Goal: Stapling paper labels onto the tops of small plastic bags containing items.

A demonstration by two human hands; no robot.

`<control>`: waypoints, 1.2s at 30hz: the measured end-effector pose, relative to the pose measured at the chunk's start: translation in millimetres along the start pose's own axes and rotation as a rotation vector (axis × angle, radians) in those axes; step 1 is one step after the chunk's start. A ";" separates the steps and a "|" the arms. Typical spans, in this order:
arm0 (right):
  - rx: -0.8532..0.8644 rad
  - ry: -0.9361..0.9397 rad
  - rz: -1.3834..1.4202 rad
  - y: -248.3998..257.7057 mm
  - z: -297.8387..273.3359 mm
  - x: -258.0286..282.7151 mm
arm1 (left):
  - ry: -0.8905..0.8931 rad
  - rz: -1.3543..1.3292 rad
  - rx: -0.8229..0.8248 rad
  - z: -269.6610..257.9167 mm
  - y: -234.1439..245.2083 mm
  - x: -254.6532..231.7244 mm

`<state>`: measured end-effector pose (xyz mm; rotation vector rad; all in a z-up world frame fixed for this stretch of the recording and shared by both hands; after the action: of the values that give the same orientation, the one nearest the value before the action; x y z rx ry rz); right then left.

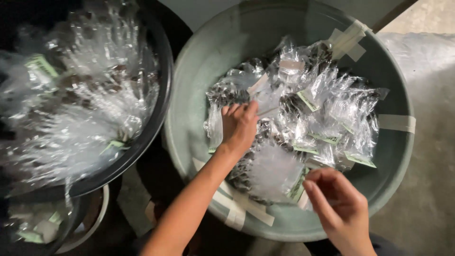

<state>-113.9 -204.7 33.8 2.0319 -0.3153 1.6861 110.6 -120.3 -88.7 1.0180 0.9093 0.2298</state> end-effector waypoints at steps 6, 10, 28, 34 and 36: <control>-0.036 0.272 -0.406 -7.5 12.4 -9.2 | 0.120 -0.478 0.244 -40.6 57.5 -42.5; -0.036 0.435 -0.564 -13.6 13.2 -13.6 | 0.256 -0.713 0.514 -67.2 46.5 -56.5; -0.058 0.522 -0.581 -7.1 11.9 -11.0 | 0.041 -0.870 0.435 -86.7 85.2 -98.0; 0.024 0.546 -0.541 -9.2 13.7 -6.6 | -0.109 -0.683 0.315 -88.4 83.0 -90.6; 0.026 0.539 -0.508 -8.8 11.5 -9.2 | -0.142 -0.591 0.258 -88.5 83.0 -90.5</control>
<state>-102.0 -204.0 21.5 1.4218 0.3747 1.8028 7.2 -70.0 9.7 0.9417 1.0845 -0.4604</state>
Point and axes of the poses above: each hand's wrist, its own z-axis towards the middle knuckle, its own y-axis out of the back of the hand, x = y × z, the point moved 4 cm from there along z, towards the middle knuckle, and after that the axes turned 6 degrees about x, right-handed, at the moved point
